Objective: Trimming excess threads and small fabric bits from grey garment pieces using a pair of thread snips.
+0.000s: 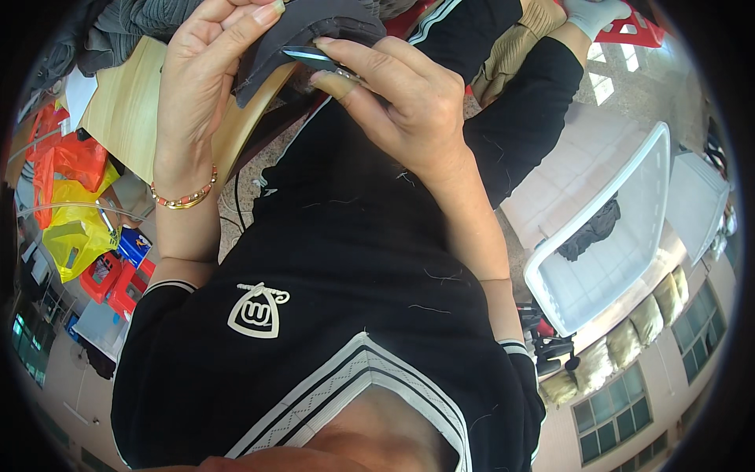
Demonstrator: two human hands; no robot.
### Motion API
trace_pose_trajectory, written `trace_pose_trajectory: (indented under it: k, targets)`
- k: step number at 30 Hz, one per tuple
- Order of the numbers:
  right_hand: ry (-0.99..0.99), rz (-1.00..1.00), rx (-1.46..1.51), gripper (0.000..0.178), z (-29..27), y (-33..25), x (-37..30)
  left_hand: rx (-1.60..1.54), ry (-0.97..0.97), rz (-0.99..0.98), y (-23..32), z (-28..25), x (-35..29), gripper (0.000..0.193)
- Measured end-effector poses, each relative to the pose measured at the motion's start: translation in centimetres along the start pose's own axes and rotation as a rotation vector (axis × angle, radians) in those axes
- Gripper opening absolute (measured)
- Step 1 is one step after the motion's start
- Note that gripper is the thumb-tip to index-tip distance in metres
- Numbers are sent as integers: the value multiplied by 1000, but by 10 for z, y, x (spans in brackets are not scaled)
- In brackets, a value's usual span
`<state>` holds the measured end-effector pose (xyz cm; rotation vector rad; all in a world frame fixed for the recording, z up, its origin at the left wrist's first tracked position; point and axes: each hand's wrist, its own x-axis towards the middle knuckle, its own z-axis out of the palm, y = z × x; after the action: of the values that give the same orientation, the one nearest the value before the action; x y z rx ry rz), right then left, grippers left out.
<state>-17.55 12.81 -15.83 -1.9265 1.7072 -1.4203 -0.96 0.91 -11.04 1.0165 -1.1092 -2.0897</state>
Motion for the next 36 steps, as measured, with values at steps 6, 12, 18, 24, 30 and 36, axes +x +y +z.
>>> trace_pose_trajectory:
  k: [6,12,18,24,30,36]
  targets:
    - [-3,34,76,34,3,2,-1,-249,-332,206,-30,-17,26,8]
    - [79,73,195,33,6,12,-5,-74,-90,-21,-1,-8,3,11]
    - [84,562,779,45,12,-7,13,-237,-362,140,-19,-18,23,14]
    - [16,359,1011,21,36,39,12,-372,-609,326,-21,-22,22,19]
    - [154,-1,1288,11,46,38,18,-113,-431,227,-14,-46,10,27]
    - [3,530,558,11,14,9,23,357,-152,2,9,-62,-25,32]
